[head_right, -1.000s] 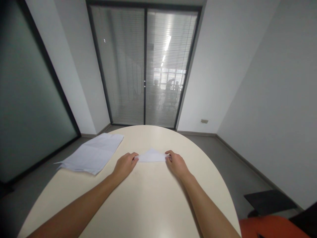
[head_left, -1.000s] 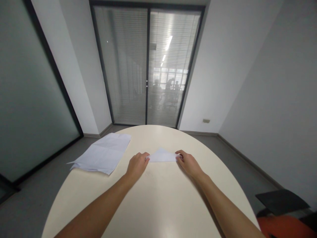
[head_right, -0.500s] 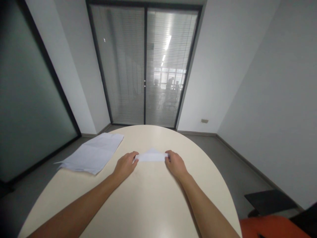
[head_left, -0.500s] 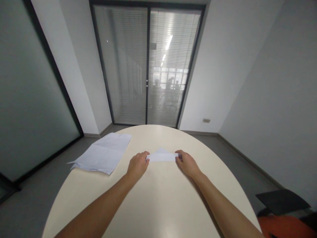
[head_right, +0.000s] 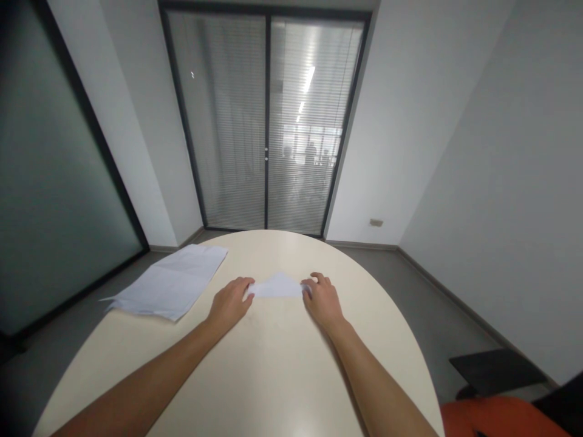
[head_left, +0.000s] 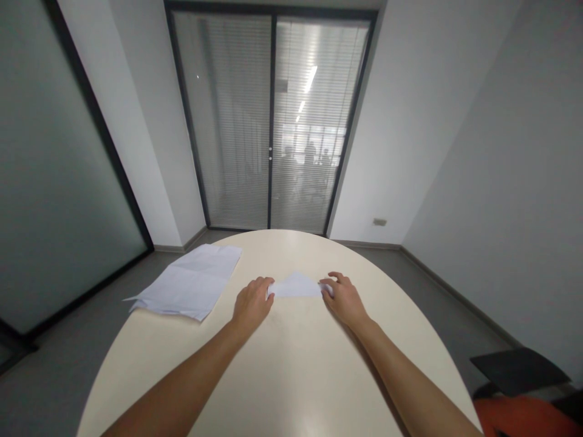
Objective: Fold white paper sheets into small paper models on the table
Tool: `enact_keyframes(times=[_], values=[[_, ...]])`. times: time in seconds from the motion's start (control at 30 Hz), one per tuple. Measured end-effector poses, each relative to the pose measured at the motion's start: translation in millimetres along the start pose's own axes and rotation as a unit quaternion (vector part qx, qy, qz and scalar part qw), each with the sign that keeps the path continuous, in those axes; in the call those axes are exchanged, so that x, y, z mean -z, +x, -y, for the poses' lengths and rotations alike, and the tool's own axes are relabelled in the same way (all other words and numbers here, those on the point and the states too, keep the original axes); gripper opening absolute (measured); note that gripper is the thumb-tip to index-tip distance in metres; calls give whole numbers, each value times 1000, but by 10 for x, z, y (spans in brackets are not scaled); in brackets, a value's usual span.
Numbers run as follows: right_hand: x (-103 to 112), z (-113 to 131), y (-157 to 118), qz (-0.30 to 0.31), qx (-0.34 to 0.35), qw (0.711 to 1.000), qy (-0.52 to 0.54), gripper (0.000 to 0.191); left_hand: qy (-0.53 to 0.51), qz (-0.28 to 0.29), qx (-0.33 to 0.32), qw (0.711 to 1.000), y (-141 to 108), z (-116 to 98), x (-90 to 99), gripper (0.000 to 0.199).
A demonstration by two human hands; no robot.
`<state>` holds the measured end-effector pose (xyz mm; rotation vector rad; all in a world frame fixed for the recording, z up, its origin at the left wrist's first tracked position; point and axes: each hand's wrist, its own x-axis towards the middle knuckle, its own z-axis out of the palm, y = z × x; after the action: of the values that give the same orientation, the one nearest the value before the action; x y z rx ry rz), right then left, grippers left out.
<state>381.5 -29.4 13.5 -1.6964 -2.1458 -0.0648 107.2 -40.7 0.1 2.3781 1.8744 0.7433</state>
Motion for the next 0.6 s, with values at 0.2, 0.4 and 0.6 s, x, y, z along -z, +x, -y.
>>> enact_keyframes(times=[0.2, 0.4, 0.6], values=[[5, 206, -29, 25, 105, 994, 6, 34, -8, -35, -43, 998, 4, 5, -6, 17], [-10, 440, -152, 122, 242, 957, 102, 51, -19, -29, -76, 997, 31, 15, -32, 23], [6, 435, -143, 157, 242, 948, 131, 64, -78, 45, -208, 974, -32, -84, -90, 41]])
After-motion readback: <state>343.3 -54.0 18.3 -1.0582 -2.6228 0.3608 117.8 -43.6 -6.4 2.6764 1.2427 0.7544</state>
